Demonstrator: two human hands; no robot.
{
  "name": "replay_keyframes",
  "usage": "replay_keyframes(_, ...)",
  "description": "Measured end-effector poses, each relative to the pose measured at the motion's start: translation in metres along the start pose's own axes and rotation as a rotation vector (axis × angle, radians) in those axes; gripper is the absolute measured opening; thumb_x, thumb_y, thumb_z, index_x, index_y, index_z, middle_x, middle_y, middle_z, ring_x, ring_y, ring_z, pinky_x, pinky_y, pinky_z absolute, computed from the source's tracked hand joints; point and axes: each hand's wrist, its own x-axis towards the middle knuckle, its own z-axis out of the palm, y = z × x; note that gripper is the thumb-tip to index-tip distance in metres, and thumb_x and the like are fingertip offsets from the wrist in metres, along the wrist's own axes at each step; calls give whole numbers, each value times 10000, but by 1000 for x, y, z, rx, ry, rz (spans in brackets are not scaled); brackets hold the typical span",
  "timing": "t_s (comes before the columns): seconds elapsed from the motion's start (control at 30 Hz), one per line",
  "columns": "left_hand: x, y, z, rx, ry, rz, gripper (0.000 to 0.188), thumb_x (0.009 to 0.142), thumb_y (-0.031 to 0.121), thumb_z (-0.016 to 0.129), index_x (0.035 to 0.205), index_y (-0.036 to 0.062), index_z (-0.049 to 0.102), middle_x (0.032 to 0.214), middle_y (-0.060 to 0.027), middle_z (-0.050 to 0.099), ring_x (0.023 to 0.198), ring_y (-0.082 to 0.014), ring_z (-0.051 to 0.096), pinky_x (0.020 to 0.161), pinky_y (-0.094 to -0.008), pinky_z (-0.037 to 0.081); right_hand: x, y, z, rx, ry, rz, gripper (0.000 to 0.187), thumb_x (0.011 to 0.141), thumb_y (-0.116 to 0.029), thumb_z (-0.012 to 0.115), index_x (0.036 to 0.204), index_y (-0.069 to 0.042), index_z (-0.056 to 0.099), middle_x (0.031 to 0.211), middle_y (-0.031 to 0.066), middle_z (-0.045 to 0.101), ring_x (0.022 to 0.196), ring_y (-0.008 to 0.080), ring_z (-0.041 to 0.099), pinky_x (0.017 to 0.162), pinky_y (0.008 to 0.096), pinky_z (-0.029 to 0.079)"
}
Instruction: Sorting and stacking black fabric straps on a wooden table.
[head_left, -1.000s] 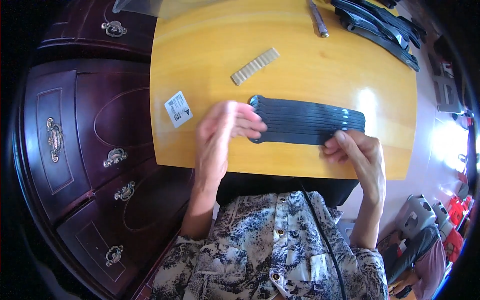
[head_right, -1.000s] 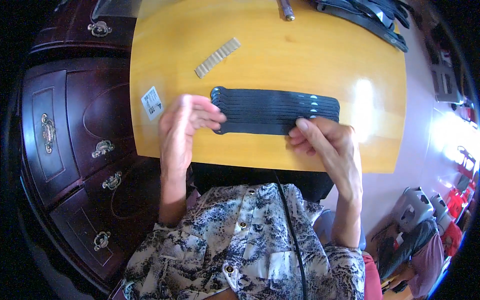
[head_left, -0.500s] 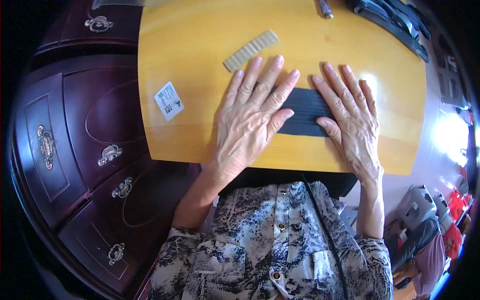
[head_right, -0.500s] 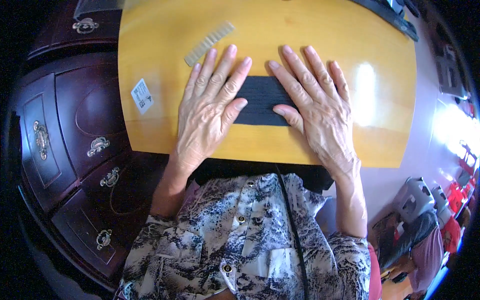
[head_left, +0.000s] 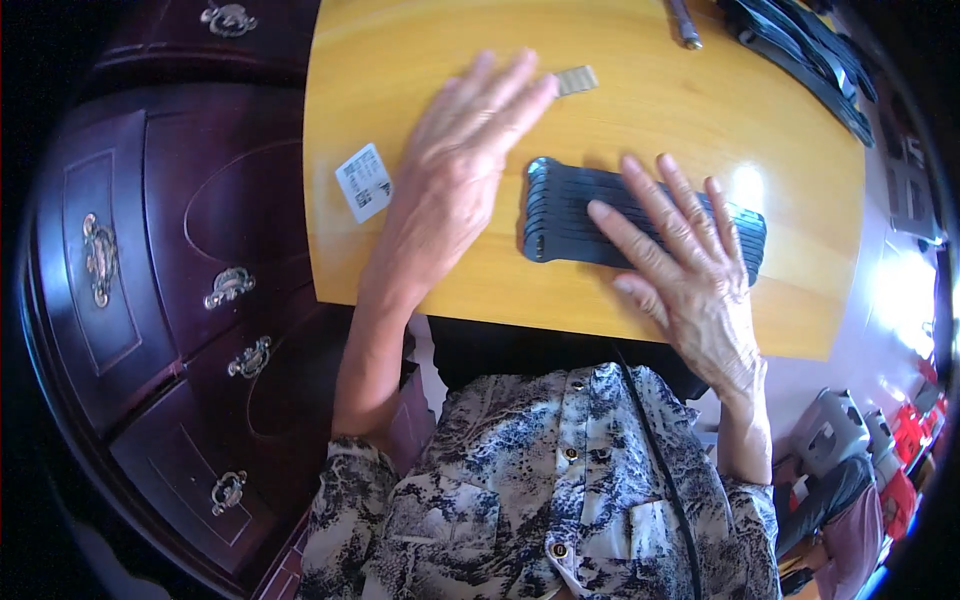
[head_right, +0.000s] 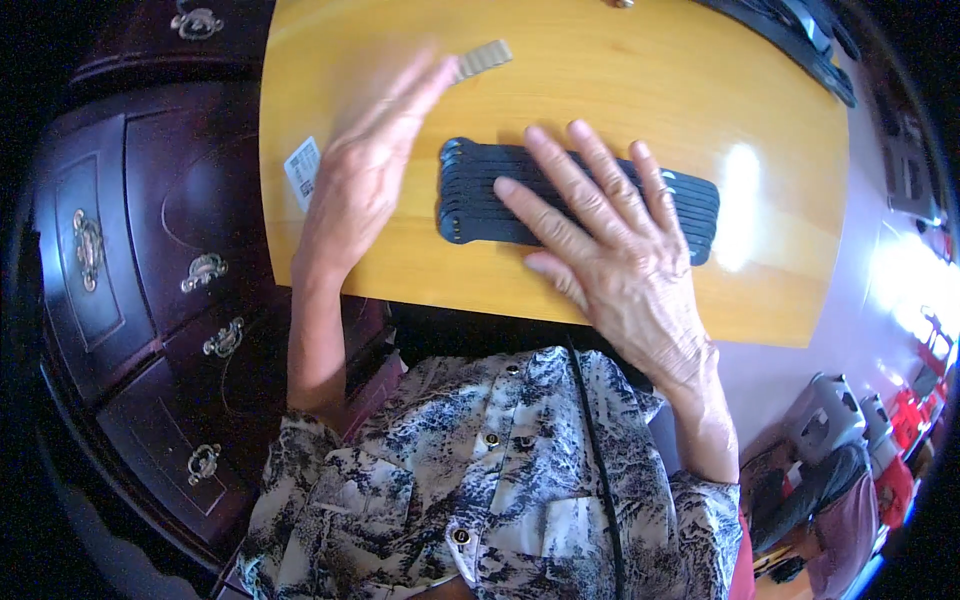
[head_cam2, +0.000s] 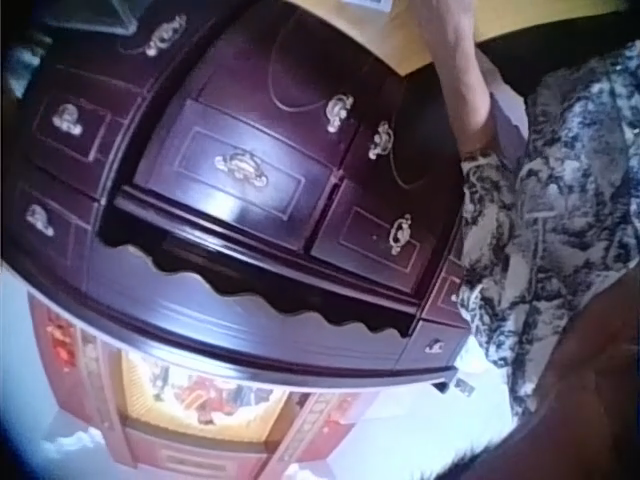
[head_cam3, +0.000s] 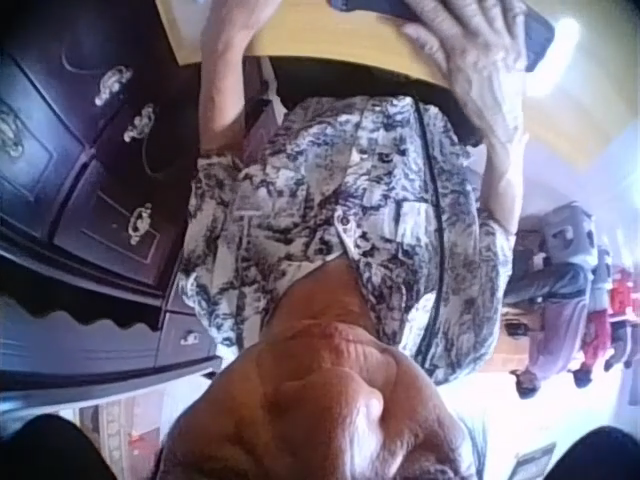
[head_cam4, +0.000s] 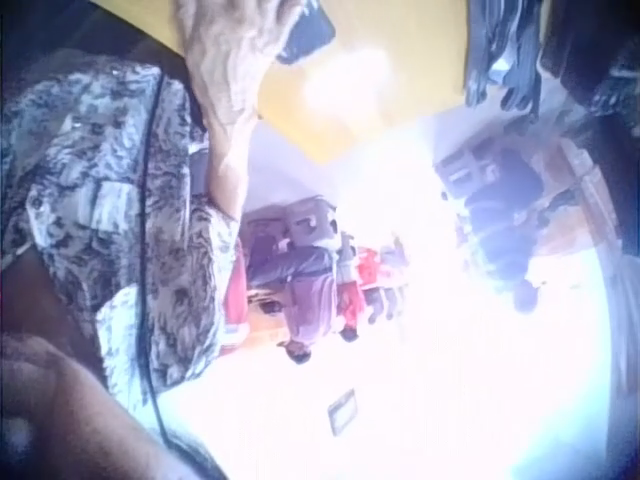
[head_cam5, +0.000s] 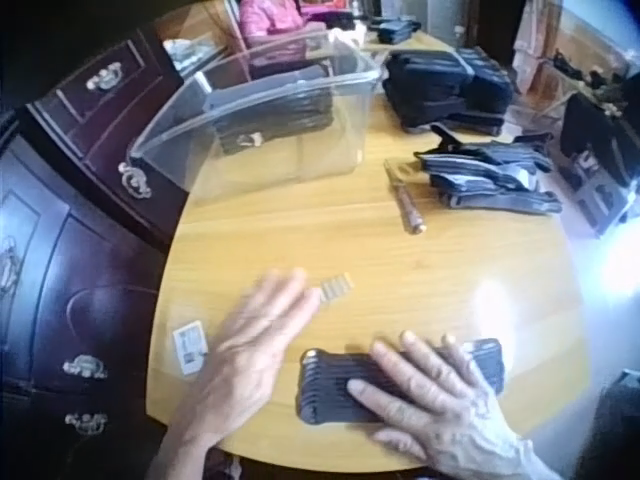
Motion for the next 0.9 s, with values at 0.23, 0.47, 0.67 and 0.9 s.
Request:
replay_keyframes(0.23, -44, 11, 1, 87, 55, -101, 517, 764, -121, 556, 1250, 51, 582, 1289, -111, 562, 1107, -277, 556, 936, -358, 483, 0, -18, 21, 83, -44, -50, 647, 777, -303, 653, 1381, -174, 457, 1486, -8, 356, 1393, 201, 289, 1152, 440, 209)
replay_keyframes(0.47, -70, 31, 4, -186, 195, -205, 464, 774, -93, 646, 1209, 60, 600, 1175, -108, 621, 955, -251, 613, 808, -326, 522, -3, -14, 23, 120, 36, -29, 566, 814, -229, 666, 1350, -156, 498, 1443, 12, 427, 1369, 205, 344, 1134, 417, 238)
replay_keyframes(0.67, -66, 36, 13, -319, 209, -272, 430, 783, -93, 649, 1187, 47, 606, 1172, -105, 627, 955, -227, 630, 776, -303, 544, -1, -15, 30, 115, 91, -33, 505, 851, -201, 651, 1336, -168, 514, 1433, 1, 441, 1362, 177, 355, 1131, 397, 245)
replay_keyframes(0.9, -66, 39, 15, -371, 214, -318, 402, 787, -89, 652, 1166, 41, 613, 1182, -101, 625, 974, -208, 632, 771, -293, 552, -2, -14, 32, 116, 98, -24, 489, 861, -198, 641, 1334, -186, 517, 1428, -9, 446, 1357, 172, 361, 1131, 389, 244)
